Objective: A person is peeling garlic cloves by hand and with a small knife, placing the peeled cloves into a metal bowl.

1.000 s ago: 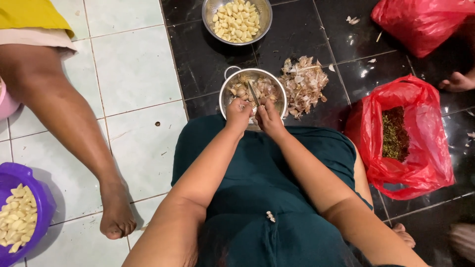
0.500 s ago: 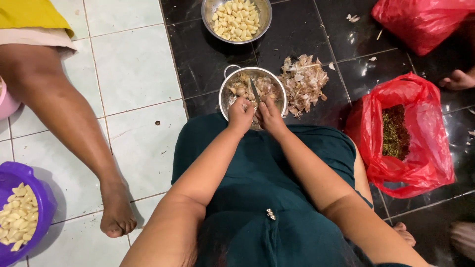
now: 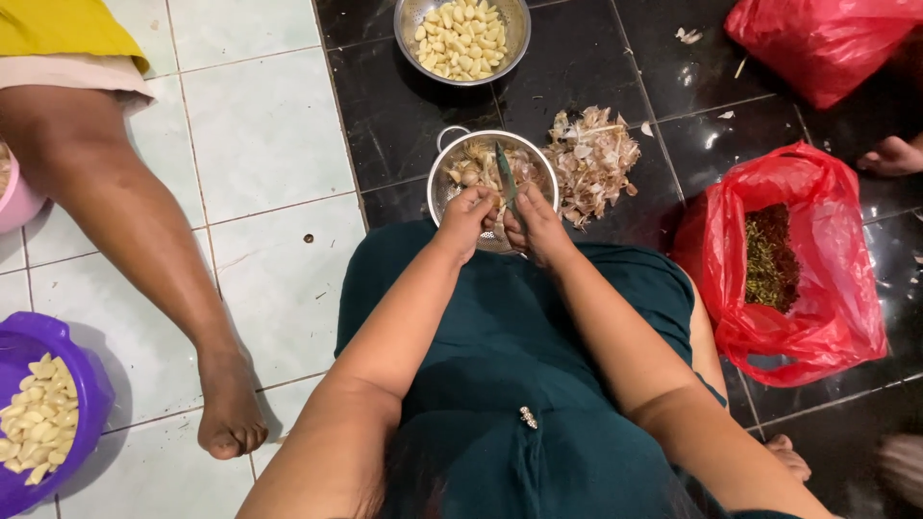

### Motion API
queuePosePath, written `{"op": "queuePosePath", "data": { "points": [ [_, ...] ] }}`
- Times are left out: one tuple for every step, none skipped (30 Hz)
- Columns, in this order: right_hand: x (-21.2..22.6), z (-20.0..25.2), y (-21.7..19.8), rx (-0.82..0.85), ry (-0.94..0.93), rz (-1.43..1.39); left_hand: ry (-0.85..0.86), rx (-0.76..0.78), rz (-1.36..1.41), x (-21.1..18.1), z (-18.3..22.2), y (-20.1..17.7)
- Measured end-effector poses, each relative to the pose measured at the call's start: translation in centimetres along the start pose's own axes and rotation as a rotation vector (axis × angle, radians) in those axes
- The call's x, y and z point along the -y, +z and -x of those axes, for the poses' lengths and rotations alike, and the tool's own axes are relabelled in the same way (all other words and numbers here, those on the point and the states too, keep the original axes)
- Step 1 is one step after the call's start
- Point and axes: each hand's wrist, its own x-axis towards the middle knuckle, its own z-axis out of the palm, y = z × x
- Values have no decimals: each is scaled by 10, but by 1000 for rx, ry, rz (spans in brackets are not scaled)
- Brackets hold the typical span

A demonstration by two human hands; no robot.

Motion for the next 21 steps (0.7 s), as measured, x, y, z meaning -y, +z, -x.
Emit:
{"op": "queuePosePath", "data": {
  "points": [
    [1,1,-1,15,-11,10,-34,23,51,-2,1,-1],
    [2,1,-1,29,-22,21,-68,45,102,-4,2,-1],
    [0,-1,-3,29,-23,21,-69,45,102,-6,3,-1],
    [-2,-2,-4,58,-42,68,-60,58,104,-7,4,-1],
    [-4,-3,-6,88,-60,114,-53,70,107,-8,6,-1],
    [-8,-6,-11,88,-59,113,-54,68,106,-8,4,-1],
    [-13,-7,-16,99,-80,132,-61,68,98,-7,4,-2],
    [-17,-9,-21,110,-101,151,-67,67,90,-6,3,-2],
    [-17,-9,-23,109,-98,150,-70,65,91,-6,3,-3],
    [-17,-9,-24,103,-120,166,-61,65,86,-7,3,-4],
    [-16,-9,-25,97,-143,182,-53,67,80,-8,2,-4],
    [-14,-9,-27,95,-141,182,-55,66,80,-12,7,-1],
    [-11,-10,-28,87,-152,161,-43,82,86,-17,10,2],
    [-7,-11,-30,79,-163,141,-31,98,92,-22,14,5],
    [-4,-9,-29,78,-163,140,-32,98,92,-22,13,4],
    [-1,-8,-29,76,-168,145,-23,108,87,-23,12,4],
    [2,-6,-28,75,-173,149,-16,117,83,-23,12,3],
    [1,-6,-30,74,-171,148,-17,116,83,-20,10,0],
    [0,-7,-33,64,-175,161,-24,130,88,-17,8,-1],
    [0,-8,-36,54,-179,173,-30,144,94,-14,6,-3],
    [0,-9,-39,53,-180,172,-31,145,92,-13,6,-3]
  ]
}}
